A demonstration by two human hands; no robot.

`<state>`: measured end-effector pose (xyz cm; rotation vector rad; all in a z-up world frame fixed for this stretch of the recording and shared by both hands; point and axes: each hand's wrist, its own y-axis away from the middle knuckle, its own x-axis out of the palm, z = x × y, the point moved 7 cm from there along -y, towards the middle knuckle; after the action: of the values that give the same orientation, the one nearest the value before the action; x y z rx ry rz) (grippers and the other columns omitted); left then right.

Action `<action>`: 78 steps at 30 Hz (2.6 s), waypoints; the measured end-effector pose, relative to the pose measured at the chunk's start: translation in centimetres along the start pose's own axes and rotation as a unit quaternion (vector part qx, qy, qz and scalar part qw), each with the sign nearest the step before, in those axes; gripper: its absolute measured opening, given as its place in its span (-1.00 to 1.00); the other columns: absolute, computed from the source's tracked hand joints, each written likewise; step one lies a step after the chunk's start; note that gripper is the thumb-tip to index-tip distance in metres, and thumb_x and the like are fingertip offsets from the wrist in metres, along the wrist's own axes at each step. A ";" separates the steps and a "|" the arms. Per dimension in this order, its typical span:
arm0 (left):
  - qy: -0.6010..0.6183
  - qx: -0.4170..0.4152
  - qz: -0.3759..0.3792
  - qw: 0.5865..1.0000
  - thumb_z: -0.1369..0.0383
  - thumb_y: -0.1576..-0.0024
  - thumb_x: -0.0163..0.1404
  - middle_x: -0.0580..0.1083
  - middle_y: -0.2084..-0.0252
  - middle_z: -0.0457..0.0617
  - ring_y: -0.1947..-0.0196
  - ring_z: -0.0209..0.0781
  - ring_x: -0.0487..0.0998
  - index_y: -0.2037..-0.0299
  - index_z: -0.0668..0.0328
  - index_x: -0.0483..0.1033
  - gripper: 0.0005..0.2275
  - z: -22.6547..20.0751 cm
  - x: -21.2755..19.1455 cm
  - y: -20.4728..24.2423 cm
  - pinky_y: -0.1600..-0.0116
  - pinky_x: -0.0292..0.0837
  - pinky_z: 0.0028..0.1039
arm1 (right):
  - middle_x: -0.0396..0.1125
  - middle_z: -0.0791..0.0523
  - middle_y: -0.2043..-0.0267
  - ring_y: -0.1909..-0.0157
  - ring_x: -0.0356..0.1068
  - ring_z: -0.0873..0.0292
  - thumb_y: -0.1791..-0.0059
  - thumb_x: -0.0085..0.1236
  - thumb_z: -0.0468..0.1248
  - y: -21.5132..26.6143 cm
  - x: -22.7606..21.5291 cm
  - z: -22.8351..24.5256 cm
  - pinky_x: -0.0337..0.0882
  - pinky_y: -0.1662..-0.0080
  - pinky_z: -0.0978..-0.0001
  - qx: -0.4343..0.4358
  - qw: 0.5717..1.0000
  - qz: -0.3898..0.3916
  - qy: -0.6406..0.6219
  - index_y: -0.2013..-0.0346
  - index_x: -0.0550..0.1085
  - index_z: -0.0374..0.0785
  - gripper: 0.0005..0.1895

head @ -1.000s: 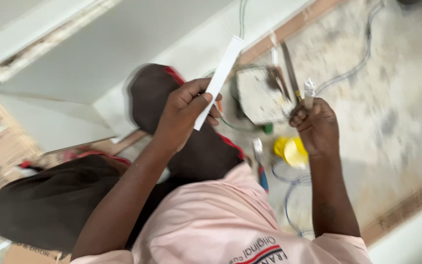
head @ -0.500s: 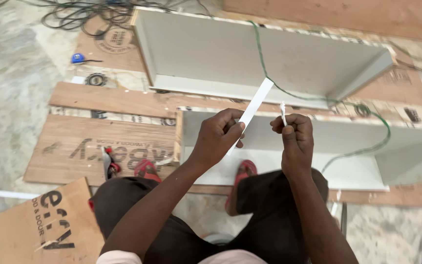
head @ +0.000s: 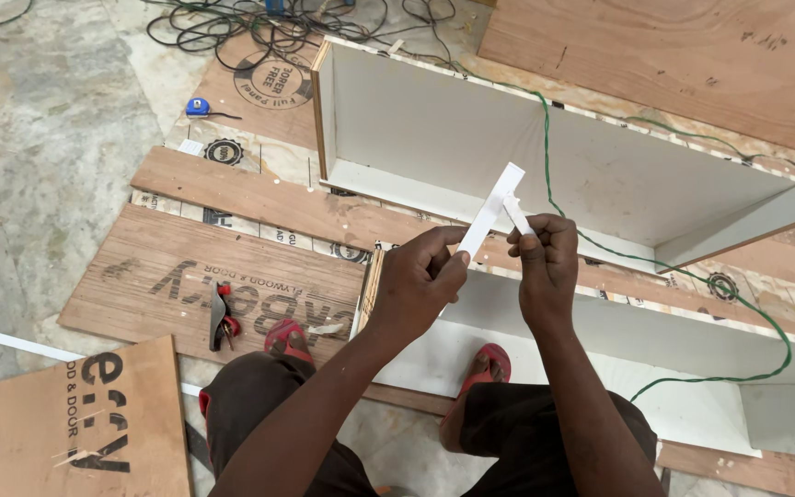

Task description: The person applies adhesive to a white plastic strip using a small brush and then presses it onto the edge of a white wooden cabinet. The person smooths the strip along the edge to ensure it adheres properly.

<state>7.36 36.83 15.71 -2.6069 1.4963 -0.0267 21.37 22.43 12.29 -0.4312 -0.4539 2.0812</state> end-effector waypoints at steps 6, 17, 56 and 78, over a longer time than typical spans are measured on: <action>0.008 -0.007 0.002 1.000 0.40 -0.21 0.03 0.36 0.63 -0.20 0.62 -0.50 0.44 -0.10 0.23 0.56 -0.73 1.2 0.2 -0.2 0.47 0.44 -0.59 | 0.33 0.14 0.12 0.10 0.34 0.32 -0.23 -0.03 -0.13 -0.6 -0.3 -1.3 0.41 0.04 0.47 0.008 0.998 -0.003 0.058 -0.02 0.29 -0.28 -0.73; 0.022 0.028 -0.011 0.999 0.41 -0.23 0.02 0.39 0.59 -0.18 0.58 -0.49 0.47 -0.14 0.25 0.54 -0.72 1.4 0.0 -0.2 0.44 0.44 -0.60 | 0.40 0.07 0.10 0.11 0.42 0.21 -0.21 0.09 -0.24 -0.5 -1.8 1.0 0.41 0.06 0.36 -0.078 0.968 -0.026 0.236 0.01 0.40 -0.31 -0.82; 0.005 0.006 0.033 0.999 0.41 -0.24 0.03 0.38 0.57 -0.17 0.58 -0.52 0.41 -0.12 0.26 0.56 -0.73 2.8 1.4 0.0 0.45 0.49 -0.60 | 0.38 0.02 0.05 0.12 0.39 0.14 -0.27 0.18 -0.32 -0.7 -6.5 3.3 0.39 0.14 0.34 -0.175 0.910 -0.134 0.351 -0.01 0.42 -0.33 -0.87; -0.026 0.038 -0.039 0.998 0.46 -0.22 0.05 0.47 0.47 -0.10 0.55 -0.45 0.49 -0.06 0.25 0.58 -0.77 1.8 0.5 0.0 0.44 0.40 -0.58 | 0.42 0.08 0.15 0.13 0.40 0.06 -0.18 0.28 -0.35 0.4 -2.8 6.2 0.40 0.15 0.30 -0.231 0.881 -0.035 0.412 0.07 0.43 -0.28 -0.84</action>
<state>7.74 36.63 13.87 -2.5828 1.3495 -0.0240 19.58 18.94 17.85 -1.4781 -0.4228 1.5052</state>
